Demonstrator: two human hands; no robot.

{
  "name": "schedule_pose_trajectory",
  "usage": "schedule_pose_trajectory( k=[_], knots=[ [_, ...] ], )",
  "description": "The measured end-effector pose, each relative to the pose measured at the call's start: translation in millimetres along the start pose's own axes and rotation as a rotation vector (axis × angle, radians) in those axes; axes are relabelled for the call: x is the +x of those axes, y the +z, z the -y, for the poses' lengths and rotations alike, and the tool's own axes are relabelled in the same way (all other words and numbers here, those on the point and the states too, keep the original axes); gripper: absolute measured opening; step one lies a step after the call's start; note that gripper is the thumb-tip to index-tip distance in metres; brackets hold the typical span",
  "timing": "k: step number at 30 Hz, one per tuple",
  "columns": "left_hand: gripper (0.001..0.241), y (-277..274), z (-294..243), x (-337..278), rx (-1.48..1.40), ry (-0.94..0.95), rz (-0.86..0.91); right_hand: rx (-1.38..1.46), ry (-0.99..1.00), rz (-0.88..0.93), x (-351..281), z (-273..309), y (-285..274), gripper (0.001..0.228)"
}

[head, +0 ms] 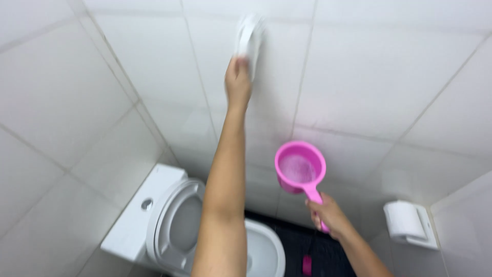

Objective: The person scrubs the tiled bathroom walls using a white brush and a pink scoop containing soapy water. They repeatedly dip the brush into the scoop and scrub various sections of the wall around the sink, toilet, and toilet paper holder.

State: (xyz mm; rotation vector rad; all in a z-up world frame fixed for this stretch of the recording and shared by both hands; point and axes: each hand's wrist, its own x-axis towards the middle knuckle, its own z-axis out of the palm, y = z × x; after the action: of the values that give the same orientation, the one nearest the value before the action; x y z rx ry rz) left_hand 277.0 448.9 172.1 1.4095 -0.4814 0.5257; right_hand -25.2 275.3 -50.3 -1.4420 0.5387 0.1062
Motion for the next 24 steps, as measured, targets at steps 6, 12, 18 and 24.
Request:
schedule_pose_trajectory(
  k=[6,12,18,24],
  knots=[
    [0.038,7,94,-55,0.016,-0.052,0.049,0.075,0.004,-0.004,7,6,16,0.026],
    [0.034,6,24,-68,0.260,0.026,0.295,0.059,-0.020,-0.003,19,17,36,0.026],
    [0.045,-53,73,21,-0.197,-0.095,-0.125,0.050,-0.012,-0.017,24,33,56,0.026],
    [0.040,-28,122,-68,0.144,-0.055,0.061,0.014,-0.018,-0.052,27,31,65,0.027]
  ],
)
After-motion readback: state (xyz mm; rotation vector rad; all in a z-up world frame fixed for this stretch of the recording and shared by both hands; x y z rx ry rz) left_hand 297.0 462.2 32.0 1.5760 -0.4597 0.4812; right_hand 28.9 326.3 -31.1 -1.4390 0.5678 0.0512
